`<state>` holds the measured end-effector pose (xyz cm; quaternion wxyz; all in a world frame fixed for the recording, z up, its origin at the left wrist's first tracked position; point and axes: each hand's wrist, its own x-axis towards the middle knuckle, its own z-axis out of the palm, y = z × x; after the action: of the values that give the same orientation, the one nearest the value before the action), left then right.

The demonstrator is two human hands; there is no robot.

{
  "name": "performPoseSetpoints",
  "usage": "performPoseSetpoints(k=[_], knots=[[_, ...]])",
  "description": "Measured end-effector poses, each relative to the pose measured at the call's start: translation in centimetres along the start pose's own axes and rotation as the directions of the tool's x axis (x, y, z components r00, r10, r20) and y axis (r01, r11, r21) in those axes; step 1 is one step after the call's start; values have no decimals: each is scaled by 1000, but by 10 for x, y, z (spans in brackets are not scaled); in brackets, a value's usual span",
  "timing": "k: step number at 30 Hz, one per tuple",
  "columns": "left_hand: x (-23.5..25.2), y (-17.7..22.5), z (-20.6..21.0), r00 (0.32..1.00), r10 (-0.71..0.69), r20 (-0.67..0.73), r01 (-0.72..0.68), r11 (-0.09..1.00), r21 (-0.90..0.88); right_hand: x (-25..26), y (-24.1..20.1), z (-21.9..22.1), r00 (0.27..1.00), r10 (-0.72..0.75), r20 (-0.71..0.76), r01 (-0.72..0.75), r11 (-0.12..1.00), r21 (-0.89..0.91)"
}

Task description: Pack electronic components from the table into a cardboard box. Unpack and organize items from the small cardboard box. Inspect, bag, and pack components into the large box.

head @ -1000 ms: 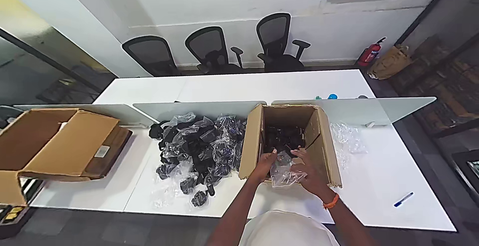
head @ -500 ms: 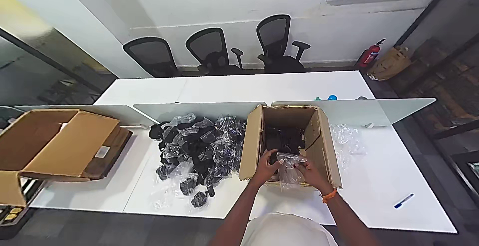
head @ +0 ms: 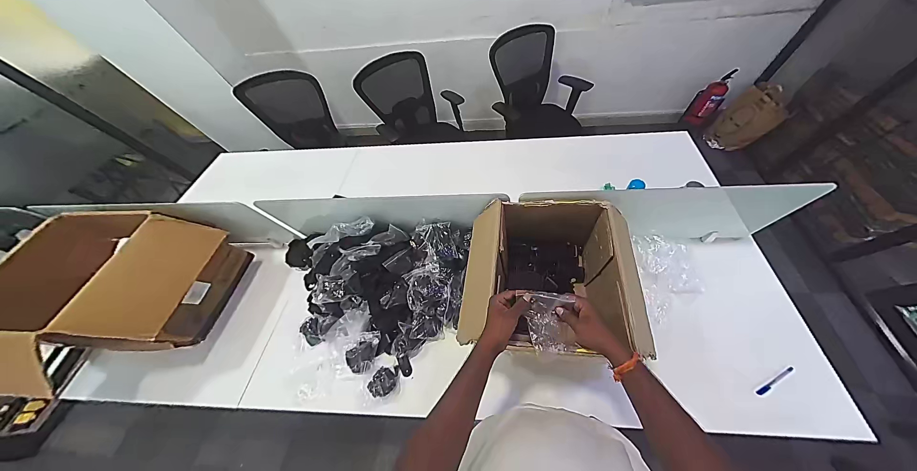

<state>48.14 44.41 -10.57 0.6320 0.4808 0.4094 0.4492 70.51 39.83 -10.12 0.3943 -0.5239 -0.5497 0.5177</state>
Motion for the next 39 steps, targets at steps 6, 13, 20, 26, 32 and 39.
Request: performPoseSetpoints(k=[6, 13, 20, 26, 32, 39], knots=[[4, -2, 0, 1000, 6, -4, -6, 990, 140, -8, -15, 2, 985, -38, -166, 7, 983, -184], [5, -2, 3, 997, -29, 78, 9, 968, 252, -2, -11, 18, 964, -78, -254, 21, 975, -220], [5, -1, 3, 998, -29, -53, 39, 981, 188, -2, -5, 21, 948, -99, -303, 52, 986, -160], [6, -6, 3, 1000, 1, -4, 0, 966, 259, 2, -8, 25, 963, -142, -229, 94, 974, -207], [7, -8, 3, 999, -43, 30, 33, 963, 269, 0, -7, 27, 929, -190, -318, 119, 966, -230], [8, -8, 4, 996, -56, 72, 26, 933, 360, -2, -9, 27, 932, -184, -312, 110, 964, -242]])
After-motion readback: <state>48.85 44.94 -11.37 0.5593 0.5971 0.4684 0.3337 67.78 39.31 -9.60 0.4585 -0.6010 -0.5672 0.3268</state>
